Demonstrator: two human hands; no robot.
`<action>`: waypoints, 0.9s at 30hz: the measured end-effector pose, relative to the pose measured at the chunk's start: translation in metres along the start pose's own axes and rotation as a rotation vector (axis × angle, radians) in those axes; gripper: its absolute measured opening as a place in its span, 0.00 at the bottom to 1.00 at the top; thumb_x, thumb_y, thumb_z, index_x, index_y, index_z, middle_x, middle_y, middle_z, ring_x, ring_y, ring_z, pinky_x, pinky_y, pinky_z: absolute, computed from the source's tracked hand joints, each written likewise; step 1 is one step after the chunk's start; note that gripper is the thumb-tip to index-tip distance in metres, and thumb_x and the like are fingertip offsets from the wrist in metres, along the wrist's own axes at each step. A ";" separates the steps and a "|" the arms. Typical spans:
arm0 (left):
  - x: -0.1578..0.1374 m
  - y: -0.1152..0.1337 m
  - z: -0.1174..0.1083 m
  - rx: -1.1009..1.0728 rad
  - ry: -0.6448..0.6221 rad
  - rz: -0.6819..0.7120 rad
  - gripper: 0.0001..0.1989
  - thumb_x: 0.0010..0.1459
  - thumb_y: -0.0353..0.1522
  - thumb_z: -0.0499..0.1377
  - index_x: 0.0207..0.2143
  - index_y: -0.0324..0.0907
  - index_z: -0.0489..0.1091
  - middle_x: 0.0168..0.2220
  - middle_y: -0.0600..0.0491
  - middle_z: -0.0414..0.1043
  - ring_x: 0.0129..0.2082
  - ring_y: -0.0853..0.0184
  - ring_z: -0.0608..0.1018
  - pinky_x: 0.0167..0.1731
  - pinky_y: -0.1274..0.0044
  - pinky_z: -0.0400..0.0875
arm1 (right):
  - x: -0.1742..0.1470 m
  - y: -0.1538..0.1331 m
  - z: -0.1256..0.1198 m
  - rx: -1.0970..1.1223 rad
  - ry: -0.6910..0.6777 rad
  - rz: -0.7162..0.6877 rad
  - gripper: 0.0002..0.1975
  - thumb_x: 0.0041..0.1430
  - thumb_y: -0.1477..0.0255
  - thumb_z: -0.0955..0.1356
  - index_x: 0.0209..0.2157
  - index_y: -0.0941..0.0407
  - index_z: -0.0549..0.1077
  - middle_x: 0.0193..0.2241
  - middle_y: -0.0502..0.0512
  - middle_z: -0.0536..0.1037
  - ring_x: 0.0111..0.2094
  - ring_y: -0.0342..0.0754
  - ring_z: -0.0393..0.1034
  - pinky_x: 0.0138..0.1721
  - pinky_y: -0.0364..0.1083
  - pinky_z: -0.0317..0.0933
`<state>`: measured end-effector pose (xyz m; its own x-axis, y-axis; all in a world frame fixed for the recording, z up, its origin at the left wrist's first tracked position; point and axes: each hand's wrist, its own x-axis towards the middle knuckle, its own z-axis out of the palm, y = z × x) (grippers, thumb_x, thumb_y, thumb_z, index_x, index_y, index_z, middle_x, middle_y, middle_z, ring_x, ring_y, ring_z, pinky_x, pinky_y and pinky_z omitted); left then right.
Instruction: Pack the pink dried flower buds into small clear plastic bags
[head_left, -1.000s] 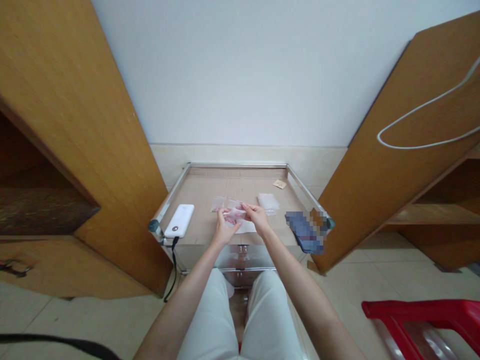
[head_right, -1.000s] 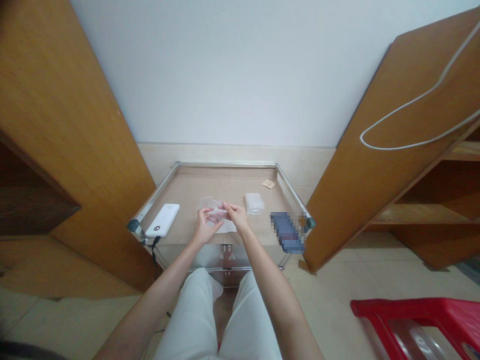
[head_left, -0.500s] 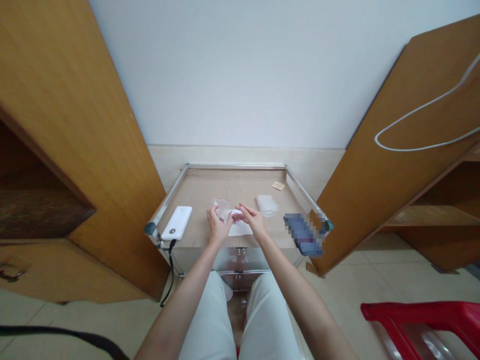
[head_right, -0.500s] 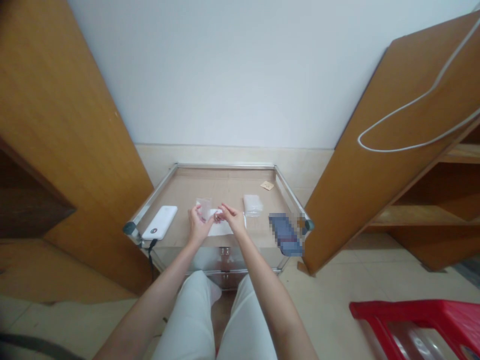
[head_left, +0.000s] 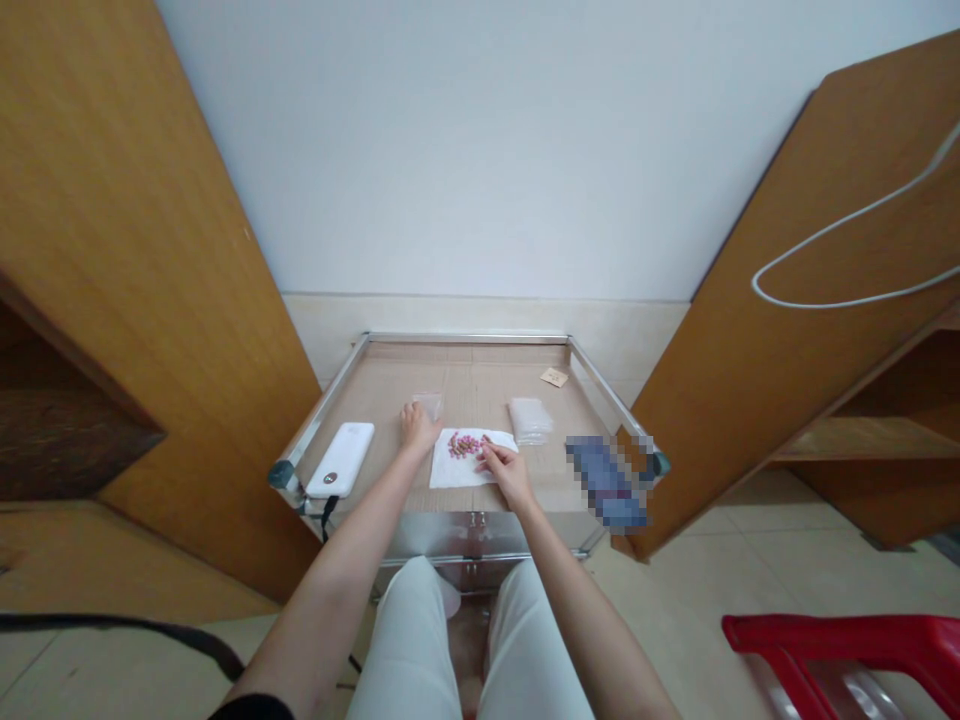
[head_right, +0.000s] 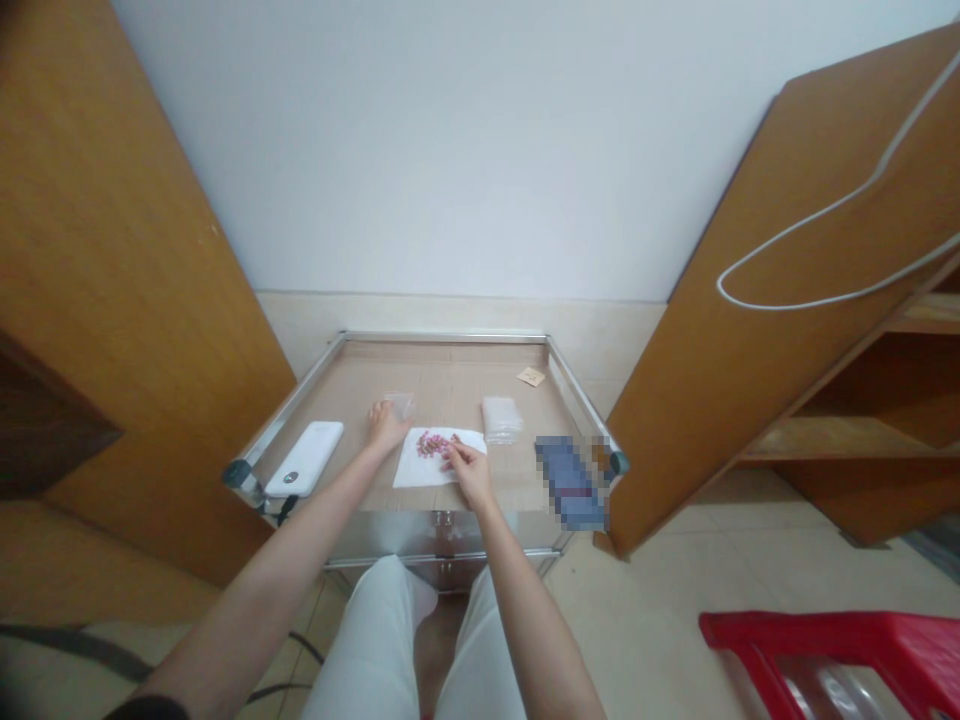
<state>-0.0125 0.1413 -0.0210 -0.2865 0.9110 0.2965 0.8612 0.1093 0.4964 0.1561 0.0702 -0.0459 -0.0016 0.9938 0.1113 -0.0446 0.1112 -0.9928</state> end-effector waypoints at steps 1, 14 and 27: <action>0.001 0.000 0.002 0.020 -0.015 -0.002 0.17 0.44 0.32 0.55 0.39 0.35 0.63 0.41 0.40 0.64 0.46 0.57 0.65 0.44 0.70 0.58 | 0.000 0.000 0.000 0.000 -0.001 -0.003 0.19 0.42 0.55 0.65 0.26 0.57 0.74 0.23 0.55 0.75 0.34 0.51 0.70 0.35 0.48 0.62; -0.015 0.005 -0.002 0.066 -0.062 -0.074 0.30 0.45 0.45 0.53 0.47 0.34 0.60 0.55 0.35 0.51 0.55 0.48 0.55 0.49 0.61 0.51 | -0.002 0.004 -0.003 -0.097 0.005 -0.071 0.17 0.47 0.58 0.64 0.22 0.59 0.72 0.18 0.53 0.73 0.25 0.46 0.67 0.35 0.46 0.60; -0.080 -0.021 -0.007 -0.746 0.070 0.015 0.12 0.50 0.33 0.51 0.38 0.40 0.64 0.35 0.48 0.69 0.33 0.68 0.72 0.36 0.73 0.67 | 0.010 -0.026 -0.024 -0.467 0.324 -0.354 0.12 0.51 0.65 0.61 0.30 0.58 0.70 0.33 0.59 0.72 0.38 0.49 0.64 0.42 0.49 0.55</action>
<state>-0.0104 0.0634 -0.0498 -0.3242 0.8802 0.3466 0.3593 -0.2243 0.9059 0.1812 0.0776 -0.0203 0.2367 0.8404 0.4876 0.4503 0.3498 -0.8215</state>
